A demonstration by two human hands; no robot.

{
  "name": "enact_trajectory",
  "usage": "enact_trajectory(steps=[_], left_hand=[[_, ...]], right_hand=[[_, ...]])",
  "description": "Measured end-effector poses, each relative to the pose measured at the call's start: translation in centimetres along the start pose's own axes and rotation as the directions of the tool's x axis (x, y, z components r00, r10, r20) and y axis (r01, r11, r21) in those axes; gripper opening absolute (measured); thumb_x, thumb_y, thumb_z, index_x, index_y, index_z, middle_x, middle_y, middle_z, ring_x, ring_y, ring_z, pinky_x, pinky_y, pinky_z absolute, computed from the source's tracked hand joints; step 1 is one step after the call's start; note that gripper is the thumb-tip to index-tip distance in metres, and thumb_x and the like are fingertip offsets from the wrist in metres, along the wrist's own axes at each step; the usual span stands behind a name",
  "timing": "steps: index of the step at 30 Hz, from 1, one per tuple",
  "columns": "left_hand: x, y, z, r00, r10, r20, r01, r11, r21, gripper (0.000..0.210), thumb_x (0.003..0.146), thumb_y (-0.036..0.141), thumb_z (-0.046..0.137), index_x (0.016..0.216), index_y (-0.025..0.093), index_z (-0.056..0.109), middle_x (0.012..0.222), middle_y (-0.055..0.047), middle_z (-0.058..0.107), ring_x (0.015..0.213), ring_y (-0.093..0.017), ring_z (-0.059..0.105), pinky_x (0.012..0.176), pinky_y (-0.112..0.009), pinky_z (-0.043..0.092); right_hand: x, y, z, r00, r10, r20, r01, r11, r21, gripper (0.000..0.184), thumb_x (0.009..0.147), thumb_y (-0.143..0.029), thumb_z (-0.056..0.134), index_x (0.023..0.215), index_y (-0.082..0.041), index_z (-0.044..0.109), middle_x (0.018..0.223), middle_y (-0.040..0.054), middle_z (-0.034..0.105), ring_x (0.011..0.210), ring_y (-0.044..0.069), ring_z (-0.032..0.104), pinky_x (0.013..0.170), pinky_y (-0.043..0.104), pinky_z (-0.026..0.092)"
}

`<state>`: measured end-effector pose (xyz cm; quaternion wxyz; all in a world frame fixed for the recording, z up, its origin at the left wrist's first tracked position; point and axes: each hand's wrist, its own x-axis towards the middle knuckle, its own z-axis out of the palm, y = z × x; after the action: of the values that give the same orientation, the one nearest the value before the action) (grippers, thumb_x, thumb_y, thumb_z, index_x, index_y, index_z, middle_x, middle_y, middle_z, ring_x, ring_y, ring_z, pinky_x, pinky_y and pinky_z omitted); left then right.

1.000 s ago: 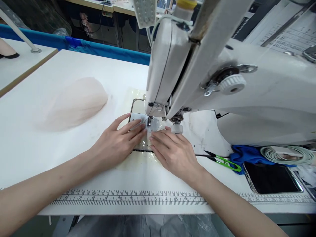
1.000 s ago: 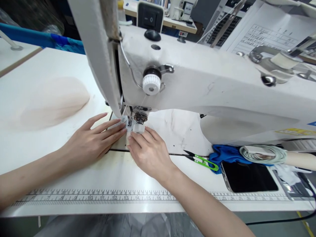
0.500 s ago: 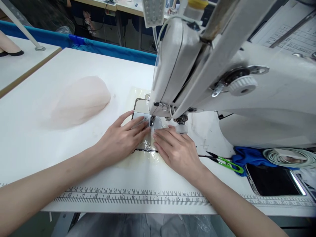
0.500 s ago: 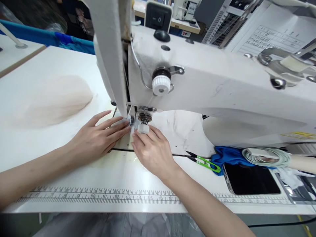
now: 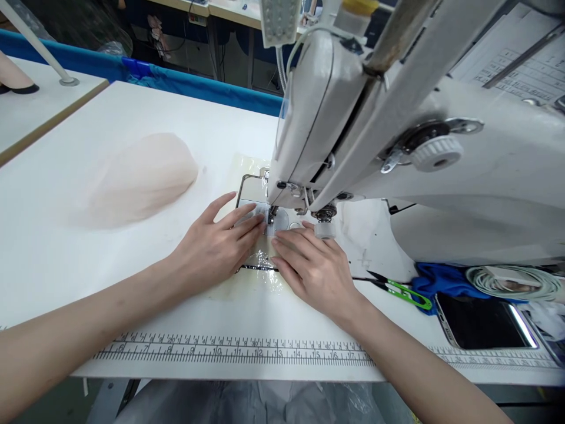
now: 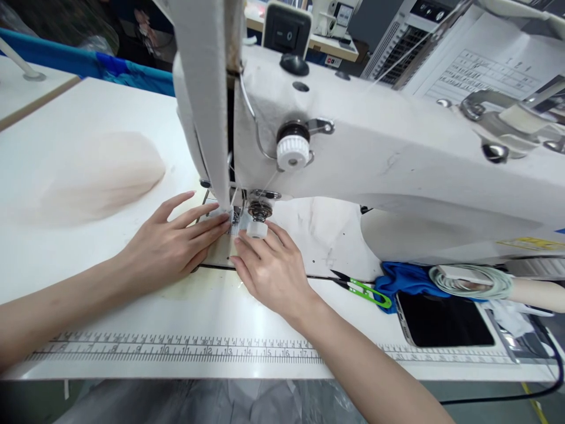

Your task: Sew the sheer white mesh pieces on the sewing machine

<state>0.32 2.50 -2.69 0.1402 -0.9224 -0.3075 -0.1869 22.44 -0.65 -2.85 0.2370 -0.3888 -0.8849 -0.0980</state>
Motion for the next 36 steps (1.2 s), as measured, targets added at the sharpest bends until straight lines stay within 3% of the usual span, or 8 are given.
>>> enact_trajectory(steps=[6, 13, 18, 30, 36], left_hand=[[0.1, -0.1, 0.2, 1.0, -0.024, -0.008, 0.024, 0.999, -0.038, 0.031, 0.093, 0.016, 0.048, 0.12, 0.016, 0.064, 0.123, -0.005, 0.068, 0.125, -0.026, 0.056, 0.117, -0.052, 0.03], [0.4, -0.5, 0.6, 0.992, -0.116, 0.039, 0.121, 0.979, -0.163, 0.034, 0.095, 0.021, 0.047, 0.127, 0.022, 0.059, 0.126, -0.003, 0.066, 0.132, -0.027, 0.049, 0.122, -0.056, 0.018], [0.5, -0.8, 0.8, 0.994, -0.097, 0.047, 0.102, 0.99, -0.102, 0.034, 0.098, 0.023, 0.043, 0.127, 0.019, 0.059, 0.125, -0.004, 0.067, 0.133, -0.026, 0.048, 0.123, -0.056, 0.016], [0.5, -0.7, 0.8, 0.991, -0.132, 0.032, 0.133, 0.99, -0.05, 0.034, 0.099, 0.024, 0.04, 0.127, 0.014, 0.057, 0.131, -0.008, 0.063, 0.131, -0.027, 0.051, 0.12, -0.056, 0.021], [0.2, -0.7, 0.2, 0.99, -0.138, 0.006, 0.138, 0.988, -0.064, 0.032, 0.098, 0.029, 0.047, 0.125, 0.018, 0.059, 0.124, -0.006, 0.067, 0.123, -0.026, 0.057, 0.116, -0.053, 0.03]], right_hand=[[0.0, 0.1, 0.1, 1.0, 0.002, 0.003, -0.001, 1.0, -0.022, 0.02, 0.094, -0.027, 0.057, 0.104, -0.017, 0.072, 0.11, 0.0031, 0.073, 0.095, 0.019, 0.065, 0.095, 0.037, 0.047], [0.6, 0.1, 0.1, 0.995, 0.028, 0.092, -0.021, 0.997, -0.075, 0.026, 0.096, -0.027, 0.051, 0.111, -0.017, 0.069, 0.11, 0.0073, 0.073, 0.098, 0.021, 0.065, 0.095, 0.041, 0.046], [0.9, 0.4, 0.3, 0.993, 0.042, 0.109, -0.032, 0.995, -0.099, 0.028, 0.096, -0.027, 0.051, 0.115, -0.015, 0.067, 0.111, 0.0095, 0.072, 0.104, 0.024, 0.063, 0.098, 0.044, 0.046], [0.4, 1.0, 0.2, 0.995, 0.059, 0.085, -0.047, 0.99, -0.13, 0.028, 0.097, -0.029, 0.051, 0.114, -0.018, 0.07, 0.111, 0.0091, 0.073, 0.101, 0.024, 0.065, 0.096, 0.043, 0.047], [0.5, 0.8, 0.0, 0.986, 0.118, 0.117, -0.11, 0.991, -0.078, 0.033, 0.098, -0.024, 0.047, 0.123, -0.01, 0.064, 0.108, 0.0135, 0.073, 0.098, 0.024, 0.066, 0.095, 0.045, 0.049]])
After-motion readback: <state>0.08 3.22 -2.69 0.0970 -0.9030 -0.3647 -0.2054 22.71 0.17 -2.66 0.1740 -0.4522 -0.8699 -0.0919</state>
